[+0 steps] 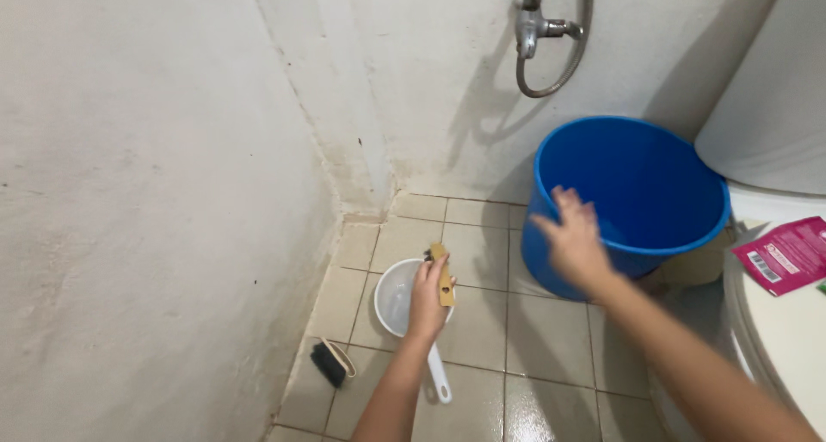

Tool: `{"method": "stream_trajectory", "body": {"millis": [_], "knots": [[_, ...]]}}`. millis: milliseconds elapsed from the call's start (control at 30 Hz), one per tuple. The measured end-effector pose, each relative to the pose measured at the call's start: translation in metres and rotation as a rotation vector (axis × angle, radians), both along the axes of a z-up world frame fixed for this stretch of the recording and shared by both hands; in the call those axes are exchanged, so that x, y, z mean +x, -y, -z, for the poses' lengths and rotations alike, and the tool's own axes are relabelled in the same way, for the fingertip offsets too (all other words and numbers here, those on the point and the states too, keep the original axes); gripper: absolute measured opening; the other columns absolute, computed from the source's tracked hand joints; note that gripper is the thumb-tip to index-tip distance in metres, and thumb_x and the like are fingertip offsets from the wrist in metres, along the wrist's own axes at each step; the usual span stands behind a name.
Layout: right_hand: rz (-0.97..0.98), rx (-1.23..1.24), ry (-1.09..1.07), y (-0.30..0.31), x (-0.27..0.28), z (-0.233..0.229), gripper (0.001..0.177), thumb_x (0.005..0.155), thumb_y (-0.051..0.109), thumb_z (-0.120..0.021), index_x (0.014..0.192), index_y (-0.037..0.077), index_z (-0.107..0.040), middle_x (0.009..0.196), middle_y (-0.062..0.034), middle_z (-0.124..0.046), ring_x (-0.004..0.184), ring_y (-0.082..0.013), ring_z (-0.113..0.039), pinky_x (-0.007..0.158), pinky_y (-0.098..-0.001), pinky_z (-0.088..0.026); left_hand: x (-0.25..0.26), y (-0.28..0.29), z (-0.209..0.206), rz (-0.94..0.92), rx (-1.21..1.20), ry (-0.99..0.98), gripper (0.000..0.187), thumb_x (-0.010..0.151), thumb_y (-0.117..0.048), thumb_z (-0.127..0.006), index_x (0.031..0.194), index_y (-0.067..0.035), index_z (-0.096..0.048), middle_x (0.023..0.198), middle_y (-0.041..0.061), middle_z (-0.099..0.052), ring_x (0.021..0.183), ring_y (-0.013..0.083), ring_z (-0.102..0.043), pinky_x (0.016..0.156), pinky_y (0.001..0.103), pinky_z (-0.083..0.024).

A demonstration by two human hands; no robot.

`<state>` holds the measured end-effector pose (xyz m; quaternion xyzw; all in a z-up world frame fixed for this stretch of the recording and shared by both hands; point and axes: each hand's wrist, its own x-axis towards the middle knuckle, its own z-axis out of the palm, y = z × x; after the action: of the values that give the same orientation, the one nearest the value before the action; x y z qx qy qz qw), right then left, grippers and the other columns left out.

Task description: The person prepares a cleaning solution by pouring powder into a small white jug and adding water from a blue bucket. They use a brush to scrub the faucet and shower hose, rinsing the brush repeatedly. The person also handles a pink packet and a green sachet, placing them on the toilet tank.

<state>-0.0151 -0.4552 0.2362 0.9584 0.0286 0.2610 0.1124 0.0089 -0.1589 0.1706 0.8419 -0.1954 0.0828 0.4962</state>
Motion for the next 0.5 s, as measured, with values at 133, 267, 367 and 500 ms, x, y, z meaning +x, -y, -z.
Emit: {"method": "stream_trajectory", "body": {"millis": [133,267,367,500], "knots": [[-0.096,0.845,-0.508,-0.072,0.005,0.059,0.035,0.102,0.036,-0.054,0.122,0.015,-0.073,0.128,-0.0152,-0.070,0.119,-0.0302,-0.066,0.102,-0.0432,-0.052,0.002,0.017,0.009,-0.038,0.015,0.123,0.058,0.092,-0.009,-0.067,0.147,-0.012,-0.051,0.136,0.020,-0.055,0.124,0.0396,-0.051,0.104,0.047,-0.042],[-0.043,1.877,-0.754,-0.120,0.034,0.105,0.045,0.106,0.042,-0.043,0.117,0.009,-0.070,0.106,-0.0096,-0.074,0.097,-0.0252,-0.066,0.087,-0.0415,-0.053,0.002,0.028,0.020,-0.048,0.068,0.173,0.070,0.086,-0.001,-0.065,0.153,-0.007,-0.043,0.141,0.021,-0.054,0.131,0.0409,-0.048,0.110,0.049,-0.038],[0.028,2.082,-0.790,-0.128,0.058,0.127,0.041,0.106,0.038,-0.043,0.117,0.007,-0.068,0.100,-0.0087,-0.074,0.092,-0.0228,-0.067,0.084,-0.0402,-0.053,0.003,0.017,0.036,-0.008,0.115,0.110,0.076,0.084,0.001,-0.064,0.155,-0.005,-0.038,0.143,0.020,-0.053,0.134,0.0411,-0.046,0.113,0.050,-0.034],[-0.012,1.981,-0.850,-0.133,0.069,0.171,0.038,0.108,0.032,-0.043,0.111,0.001,-0.066,0.092,-0.0088,-0.072,0.086,-0.0202,-0.070,0.075,-0.0360,-0.056,0.006,-0.026,0.083,-0.008,0.127,-0.013,0.091,0.073,0.001,-0.066,0.157,-0.006,-0.032,0.145,0.019,-0.050,0.135,0.0396,-0.045,0.114,0.050,-0.034]]}}
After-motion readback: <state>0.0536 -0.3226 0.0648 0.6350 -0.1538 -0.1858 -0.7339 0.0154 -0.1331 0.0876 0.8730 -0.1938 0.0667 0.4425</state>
